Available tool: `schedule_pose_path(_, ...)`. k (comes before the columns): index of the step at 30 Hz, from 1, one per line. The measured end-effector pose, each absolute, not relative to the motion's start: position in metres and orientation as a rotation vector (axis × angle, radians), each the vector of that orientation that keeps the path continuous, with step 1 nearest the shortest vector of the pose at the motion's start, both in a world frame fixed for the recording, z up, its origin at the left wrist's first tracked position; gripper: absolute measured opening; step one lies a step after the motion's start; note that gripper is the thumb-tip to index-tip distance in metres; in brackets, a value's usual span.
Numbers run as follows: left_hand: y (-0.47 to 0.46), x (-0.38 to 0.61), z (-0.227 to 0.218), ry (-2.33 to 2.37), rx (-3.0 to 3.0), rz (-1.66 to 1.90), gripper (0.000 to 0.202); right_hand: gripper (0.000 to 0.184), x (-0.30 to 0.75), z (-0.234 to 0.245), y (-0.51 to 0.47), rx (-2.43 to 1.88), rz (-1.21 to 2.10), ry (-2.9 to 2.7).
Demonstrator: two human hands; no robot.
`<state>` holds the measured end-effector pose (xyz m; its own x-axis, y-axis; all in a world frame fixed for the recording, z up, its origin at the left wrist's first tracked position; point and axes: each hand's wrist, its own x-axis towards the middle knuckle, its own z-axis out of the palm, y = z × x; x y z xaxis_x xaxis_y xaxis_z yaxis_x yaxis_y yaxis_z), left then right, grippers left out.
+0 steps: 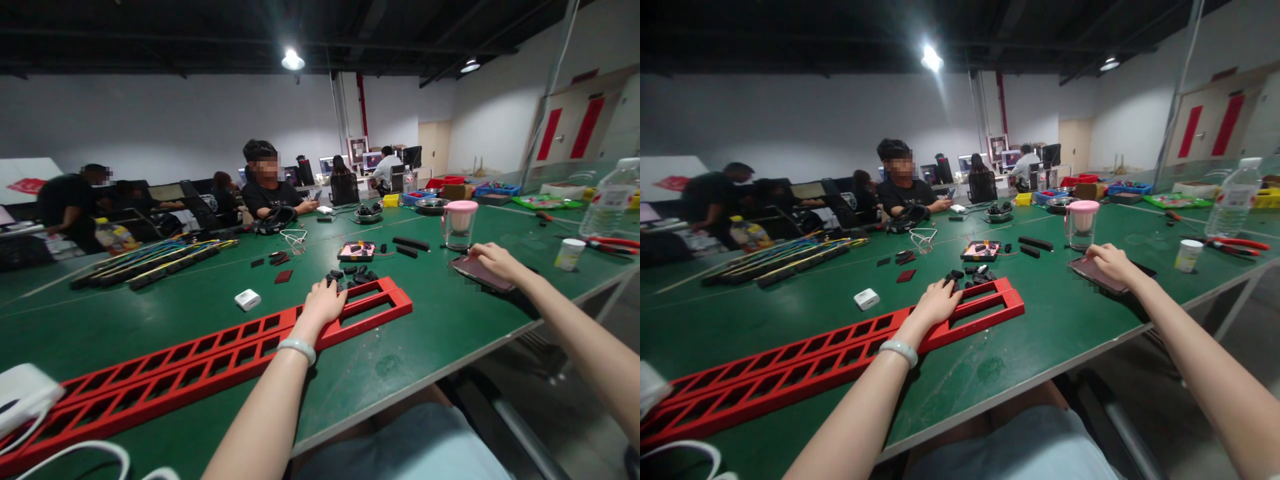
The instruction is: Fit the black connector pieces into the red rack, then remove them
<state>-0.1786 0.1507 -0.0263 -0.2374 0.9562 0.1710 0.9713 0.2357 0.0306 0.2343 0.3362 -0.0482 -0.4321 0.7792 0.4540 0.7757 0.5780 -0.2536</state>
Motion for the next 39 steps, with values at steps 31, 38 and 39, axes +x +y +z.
schedule_pose_path(31,0.151,-0.181,-0.026,-2.373,-1.846,-0.181,0.062,0.031,0.222,-0.049,0.331,-1.284,0.05,-2.37)
schedule_pose_path(38,0.152,-0.18,-0.025,-2.376,-1.857,-0.167,0.061,0.03,0.249,-0.057,0.332,-1.234,-0.032,-2.251)
schedule_pose_path(39,0.152,-0.18,-0.025,-2.373,-1.857,-0.166,0.061,0.03,0.254,-0.059,0.33,-1.236,-0.037,-2.228)
